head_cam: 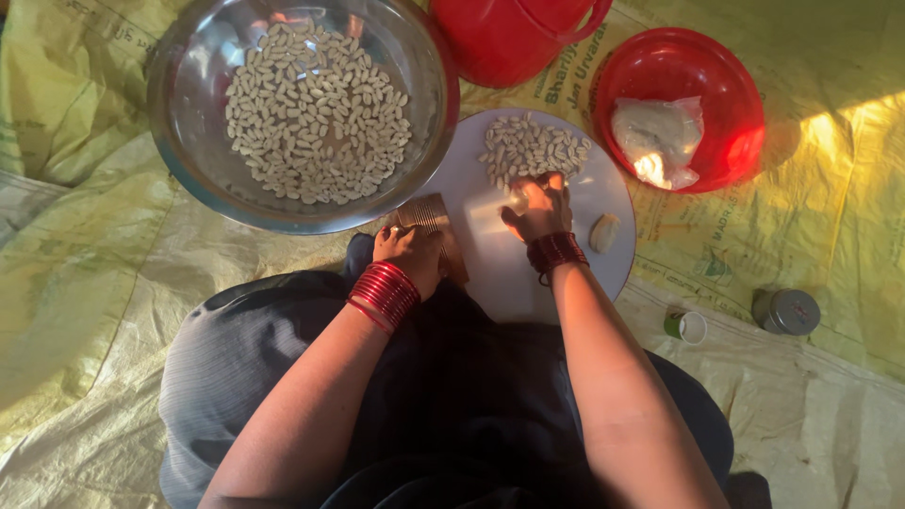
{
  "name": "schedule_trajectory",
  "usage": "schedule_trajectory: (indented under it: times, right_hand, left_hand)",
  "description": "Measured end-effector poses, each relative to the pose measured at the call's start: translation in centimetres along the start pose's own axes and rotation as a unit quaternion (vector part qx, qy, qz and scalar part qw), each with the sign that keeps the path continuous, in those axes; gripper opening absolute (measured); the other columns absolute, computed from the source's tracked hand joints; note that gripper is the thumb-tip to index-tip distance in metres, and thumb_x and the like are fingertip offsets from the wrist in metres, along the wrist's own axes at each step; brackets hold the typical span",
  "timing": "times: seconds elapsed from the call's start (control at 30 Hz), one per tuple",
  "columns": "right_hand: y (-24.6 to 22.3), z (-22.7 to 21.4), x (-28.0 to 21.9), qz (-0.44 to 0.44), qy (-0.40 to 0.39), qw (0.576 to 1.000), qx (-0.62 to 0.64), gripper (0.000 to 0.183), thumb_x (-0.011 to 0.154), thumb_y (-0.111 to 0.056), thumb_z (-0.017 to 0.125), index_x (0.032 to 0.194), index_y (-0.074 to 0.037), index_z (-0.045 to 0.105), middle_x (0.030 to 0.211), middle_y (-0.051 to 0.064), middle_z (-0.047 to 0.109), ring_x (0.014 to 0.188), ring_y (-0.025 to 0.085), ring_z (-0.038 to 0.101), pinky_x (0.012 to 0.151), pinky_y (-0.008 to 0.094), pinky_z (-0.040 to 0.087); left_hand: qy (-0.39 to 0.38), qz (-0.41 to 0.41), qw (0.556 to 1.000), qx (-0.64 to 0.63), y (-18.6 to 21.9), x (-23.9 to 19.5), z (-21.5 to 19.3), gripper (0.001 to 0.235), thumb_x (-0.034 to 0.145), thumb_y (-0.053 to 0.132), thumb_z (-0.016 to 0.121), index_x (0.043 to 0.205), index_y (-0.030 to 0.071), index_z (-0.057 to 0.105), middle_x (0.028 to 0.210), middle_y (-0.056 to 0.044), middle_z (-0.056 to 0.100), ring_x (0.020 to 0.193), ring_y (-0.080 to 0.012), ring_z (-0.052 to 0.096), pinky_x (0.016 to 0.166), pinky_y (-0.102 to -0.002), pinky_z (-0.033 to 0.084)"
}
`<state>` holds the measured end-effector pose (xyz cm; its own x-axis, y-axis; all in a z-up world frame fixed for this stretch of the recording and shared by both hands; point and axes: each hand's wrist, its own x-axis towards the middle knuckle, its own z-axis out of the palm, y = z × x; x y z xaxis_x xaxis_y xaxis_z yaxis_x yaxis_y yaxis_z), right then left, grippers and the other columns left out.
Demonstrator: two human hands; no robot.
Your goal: The person sits on the floor and peels nuts by hand, transferring them from a metal bowl to a white plate. The person uses both hands to pick up nuts, peel them, and place the peeled nuts on the plate.
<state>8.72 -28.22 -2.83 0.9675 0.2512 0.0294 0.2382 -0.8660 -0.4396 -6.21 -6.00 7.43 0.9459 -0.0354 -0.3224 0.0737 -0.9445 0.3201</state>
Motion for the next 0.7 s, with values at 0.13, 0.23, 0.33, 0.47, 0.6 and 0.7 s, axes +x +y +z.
schedule_trajectory:
  times: [0.13,0.23,0.33,0.47,0.6,0.7]
  right_hand:
    - [0.9,0.0,-0.3,-0.059,0.062,0.996,0.026,0.060,0.067,-0.038,0.094,0.112,-0.012,0.065,0.127,0.013,0.057,0.121,0.037,0.055,0.104,0.049,0.050]
    - [1.4,-0.2,-0.4,-0.107,0.081,0.990,0.039,0.064,0.062,-0.031,0.096,0.115,-0.011,0.066,0.124,0.013,0.060,0.118,0.039,0.055,0.099,0.052,0.049]
    - [1.5,-0.1,0.0,-0.081,0.073,0.993,0.042,0.062,0.058,-0.028,0.098,0.109,-0.010,0.068,0.121,0.021,0.057,0.108,0.041,0.055,0.091,0.052,0.051]
    - [3.0,0.0,-0.1,-0.127,0.095,0.985,0.060,0.056,0.059,-0.028,0.097,0.100,-0.009,0.064,0.116,0.016,0.063,0.110,0.036,0.059,0.094,0.049,0.053]
    - [4.4,0.4,0.4,-0.211,0.123,0.970,0.022,0.060,0.057,-0.027,0.099,0.105,-0.010,0.065,0.111,0.013,0.066,0.111,0.039,0.059,0.093,0.051,0.051]
    - [4.5,0.6,0.5,-0.172,0.070,0.981,0.052,0.052,0.059,-0.028,0.099,0.096,-0.015,0.066,0.105,0.007,0.069,0.110,0.033,0.062,0.095,0.047,0.053]
  left_hand:
    - [0.006,0.001,1.000,0.010,0.2,0.1,-0.1,0.035,0.084,0.034,0.076,0.111,0.014,0.069,0.117,-0.009,0.069,0.120,-0.0316,0.062,0.108,-0.050,0.040]
    - [0.006,0.005,1.000,0.002,0.4,0.1,0.1,0.034,0.086,0.033,0.074,0.114,0.014,0.068,0.118,-0.009,0.069,0.120,-0.0314,0.061,0.108,-0.050,0.040]
    - [-0.005,0.005,1.000,0.018,0.4,0.2,0.0,0.036,0.087,0.035,0.074,0.115,0.013,0.067,0.121,-0.010,0.067,0.124,-0.0312,0.058,0.108,-0.049,0.040]
    - [-0.010,0.002,1.000,0.009,0.3,0.2,0.0,0.042,0.087,0.037,0.074,0.120,0.013,0.065,0.122,-0.009,0.067,0.126,-0.0316,0.057,0.111,-0.051,0.036]
    - [-0.004,0.000,1.000,0.006,0.2,0.2,0.2,0.046,0.086,0.037,0.073,0.124,0.013,0.063,0.123,-0.011,0.065,0.127,-0.0330,0.054,0.110,-0.051,0.034]
    - [-0.006,0.002,1.000,-0.011,-0.1,0.4,0.5,0.040,0.088,0.036,0.071,0.123,0.015,0.065,0.122,-0.009,0.067,0.129,-0.0317,0.054,0.113,-0.052,0.032]
